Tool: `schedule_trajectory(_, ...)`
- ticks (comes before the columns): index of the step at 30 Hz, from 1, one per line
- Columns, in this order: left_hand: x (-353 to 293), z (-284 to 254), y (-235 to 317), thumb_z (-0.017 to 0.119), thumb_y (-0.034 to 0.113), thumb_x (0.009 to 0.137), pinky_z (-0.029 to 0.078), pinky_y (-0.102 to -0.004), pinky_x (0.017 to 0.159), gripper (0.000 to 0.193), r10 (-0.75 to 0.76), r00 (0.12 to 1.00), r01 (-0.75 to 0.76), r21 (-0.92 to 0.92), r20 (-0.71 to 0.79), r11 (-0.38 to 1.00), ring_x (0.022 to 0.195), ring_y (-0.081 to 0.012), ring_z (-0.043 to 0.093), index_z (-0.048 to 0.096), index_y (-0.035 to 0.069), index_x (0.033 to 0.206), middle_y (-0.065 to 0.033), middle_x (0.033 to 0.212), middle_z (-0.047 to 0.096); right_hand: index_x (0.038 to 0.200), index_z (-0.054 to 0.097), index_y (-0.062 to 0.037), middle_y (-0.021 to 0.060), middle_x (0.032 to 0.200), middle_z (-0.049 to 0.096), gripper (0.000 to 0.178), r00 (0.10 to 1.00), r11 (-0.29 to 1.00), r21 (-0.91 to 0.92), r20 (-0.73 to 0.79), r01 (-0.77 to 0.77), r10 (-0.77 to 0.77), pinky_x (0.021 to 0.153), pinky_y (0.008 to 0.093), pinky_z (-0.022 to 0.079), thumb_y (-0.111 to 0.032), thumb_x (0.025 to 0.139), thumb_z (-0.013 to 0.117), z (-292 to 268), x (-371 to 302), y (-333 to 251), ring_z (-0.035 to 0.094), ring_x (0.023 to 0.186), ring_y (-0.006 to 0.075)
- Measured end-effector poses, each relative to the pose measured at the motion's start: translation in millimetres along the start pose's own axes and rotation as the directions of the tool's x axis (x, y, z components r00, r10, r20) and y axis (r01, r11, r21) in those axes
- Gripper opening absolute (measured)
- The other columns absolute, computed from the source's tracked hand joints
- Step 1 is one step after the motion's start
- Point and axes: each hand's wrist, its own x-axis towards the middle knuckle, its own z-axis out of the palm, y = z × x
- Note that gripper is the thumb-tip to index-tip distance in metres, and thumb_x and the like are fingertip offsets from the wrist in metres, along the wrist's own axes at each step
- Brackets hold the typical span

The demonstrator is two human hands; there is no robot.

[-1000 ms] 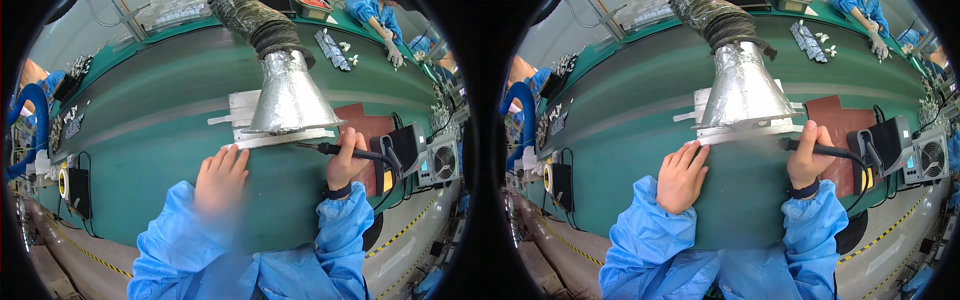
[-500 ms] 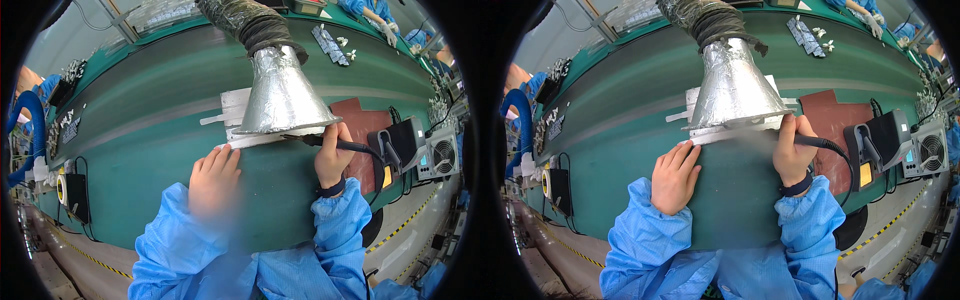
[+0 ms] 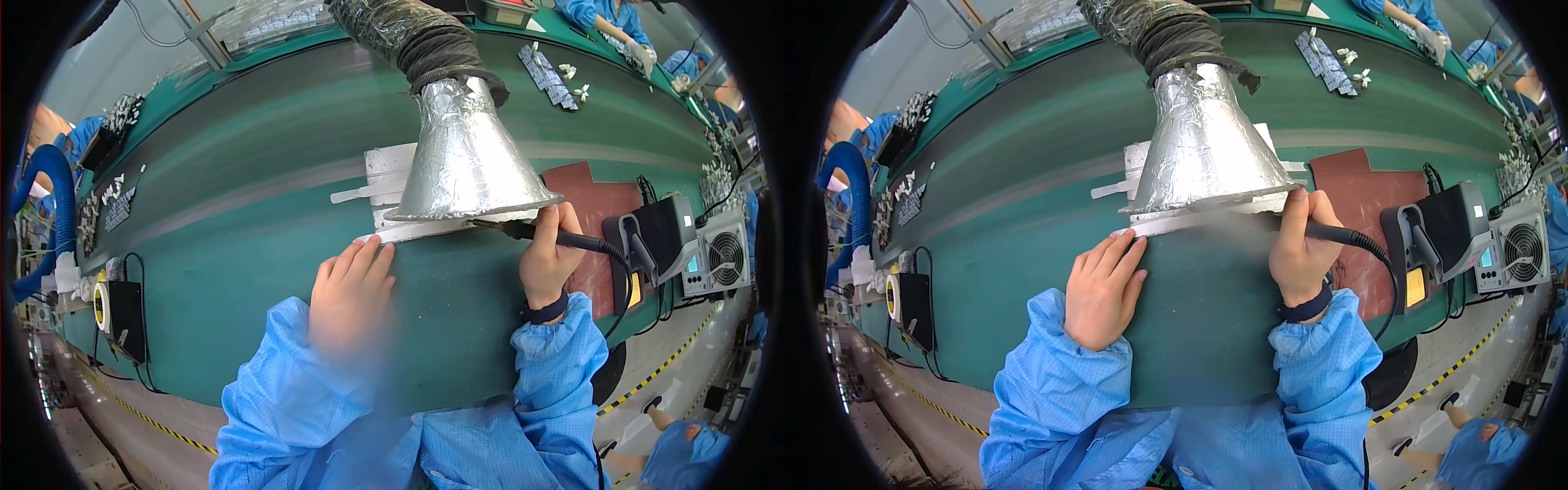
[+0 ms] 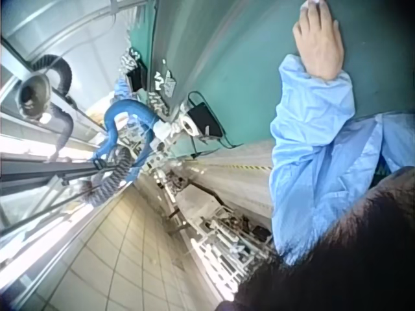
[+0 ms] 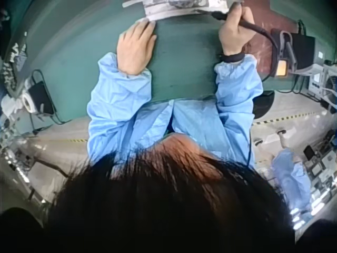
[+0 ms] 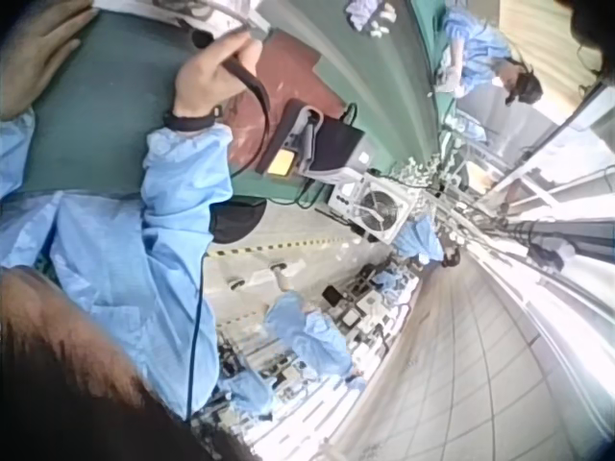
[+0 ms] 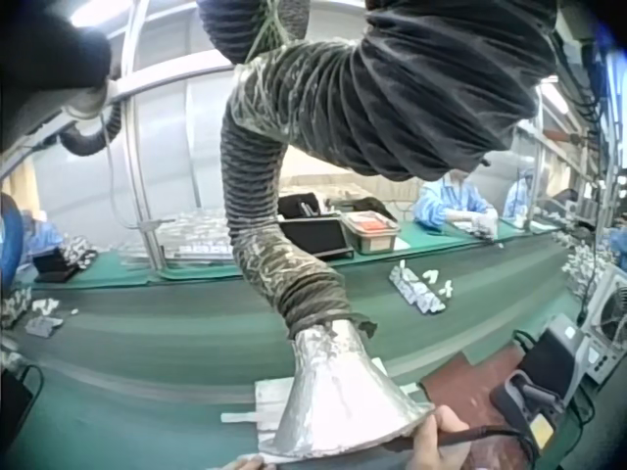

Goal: Soldering electronic components onto PCB strips at an assembly station.

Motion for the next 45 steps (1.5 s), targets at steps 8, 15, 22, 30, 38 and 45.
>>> schedule_trajectory(8,-1.7,0.9,-1.7,0.068,0.012,0.088,0.044,-0.0406,0.096,0.040,0.005,1.000,-0.005,-0.006,-0.003,1.000,0.121,-0.0302,0.057,0.063,0.005,0.127,-0.0119,0.131,0.061,0.066,0.048,-0.0047,-0.0060,0.059,0.046,0.039,0.998,1.000,-0.004,-0.065,0.011,-0.011,0.050,0.0238,0.026,-0.018,0.100,0.062,5.3,-2.4,-5.4,0.036,0.058,0.0022)
schedule_trajectory(15,-0.9,0.1,-1.5,0.068,0.012,0.088,0.044,-0.0407,0.097,0.039,-0.001,1.000,0.001,-0.016,0.004,1.000,0.121,-0.0306,0.057,0.063,0.005,0.126,-0.0120,0.132,0.061,0.079,0.057,-0.0013,-0.0064,0.071,0.052,0.027,0.998,0.996,0.083,0.055,-0.034,0.029,0.057,0.0208,0.029,-0.014,0.103,0.056,2.6,-3.6,4.8,0.039,0.065,0.0014)
schedule_trajectory(22,-2.1,-0.1,-2.6,0.068,0.012,0.087,0.044,-0.0408,0.097,0.039,-0.003,1.000,0.003,-0.017,0.008,1.000,0.122,-0.0307,0.057,0.064,0.005,0.125,-0.0117,0.132,0.061,0.092,0.064,0.0020,-0.0052,0.078,0.058,0.020,0.996,0.995,0.078,0.069,-0.060,0.055,0.060,0.0191,0.032,-0.012,0.103,0.054,1.2,-3.3,6.9,0.044,0.069,0.0011)
schedule_trajectory(30,-1.1,-1.1,-2.0,0.068,0.012,0.087,0.044,-0.0405,0.097,0.038,-0.005,1.000,0.005,-0.012,0.015,1.000,0.122,-0.0300,0.056,0.064,0.006,0.125,-0.0110,0.133,0.061,0.093,0.064,0.0020,-0.0056,0.077,0.057,0.021,0.996,0.997,0.046,0.067,-0.066,0.063,0.060,0.0189,0.032,-0.012,0.104,0.052,-1.8,-2.1,7.3,0.044,0.068,0.0009)
schedule_trajectory(38,-2.0,0.3,-3.8,0.067,0.012,0.088,0.044,-0.0406,0.098,0.038,-0.004,1.000,0.004,-0.019,0.018,1.000,0.122,-0.0300,0.056,0.064,0.005,0.125,-0.0110,0.133,0.060,0.082,0.059,-0.0006,-0.0064,0.071,0.052,0.025,0.998,0.998,0.029,0.032,-0.051,0.050,0.057,0.0203,0.029,-0.012,0.103,0.054,-0.3,-0.2,2.8,0.041,0.065,0.0012)
schedule_trajectory(45,-2.7,1.2,-5.0,0.067,0.012,0.088,0.044,-0.0413,0.098,0.038,0.014,1.000,-0.014,-0.023,0.007,1.000,0.122,-0.0306,0.056,0.063,0.005,0.126,-0.0113,0.133,0.060,0.066,0.046,-0.0043,-0.0058,0.062,0.043,0.039,0.998,1.000,0.004,-0.061,0.018,-0.018,0.054,0.0230,0.026,-0.015,0.102,0.056,3.1,0.0,-4.5,0.035,0.061,0.0026)
